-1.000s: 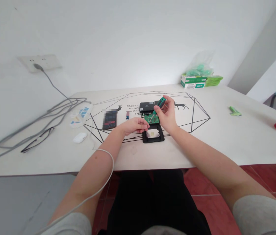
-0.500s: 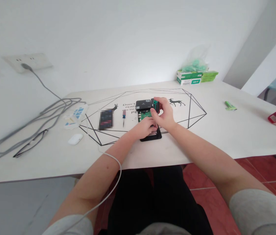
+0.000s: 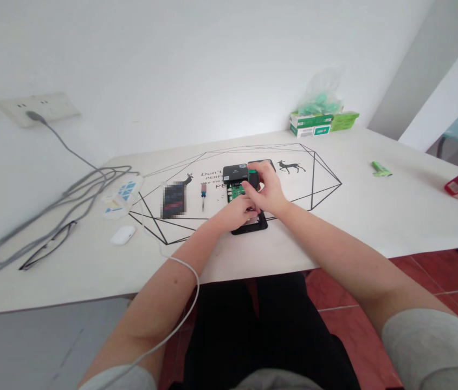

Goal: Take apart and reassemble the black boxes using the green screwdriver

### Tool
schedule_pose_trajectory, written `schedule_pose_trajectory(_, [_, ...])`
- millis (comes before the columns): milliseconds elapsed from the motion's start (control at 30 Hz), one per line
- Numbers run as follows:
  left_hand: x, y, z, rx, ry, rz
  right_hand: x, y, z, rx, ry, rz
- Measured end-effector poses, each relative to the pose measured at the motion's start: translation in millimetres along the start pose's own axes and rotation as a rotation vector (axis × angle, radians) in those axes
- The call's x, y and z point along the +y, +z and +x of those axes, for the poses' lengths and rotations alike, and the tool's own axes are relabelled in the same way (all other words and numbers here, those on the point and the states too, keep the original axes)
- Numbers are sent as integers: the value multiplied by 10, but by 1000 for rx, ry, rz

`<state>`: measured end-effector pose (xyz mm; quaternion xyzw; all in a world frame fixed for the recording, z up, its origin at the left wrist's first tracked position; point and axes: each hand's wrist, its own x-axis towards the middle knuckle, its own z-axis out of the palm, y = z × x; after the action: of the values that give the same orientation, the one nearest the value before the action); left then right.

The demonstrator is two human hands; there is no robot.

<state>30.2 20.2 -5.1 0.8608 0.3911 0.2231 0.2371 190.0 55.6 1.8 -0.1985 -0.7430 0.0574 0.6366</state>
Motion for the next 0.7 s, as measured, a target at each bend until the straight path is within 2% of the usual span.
schedule_pose_trajectory(333, [32, -30, -16, -8, 70, 35, -27, -14, 25, -1, -8, 19])
schedule_pose_trajectory(467, [41, -27, -20, 12, 122, 58, 2, -7, 21, 14, 28, -1])
schedule_pose_trajectory(600, [56, -17, -19, 12, 122, 50, -8, 9, -1, 20, 50, 24])
schedule_pose_trajectory(700, [57, -9, -13, -2, 126, 28, -40, 12, -20, -2, 117, 65])
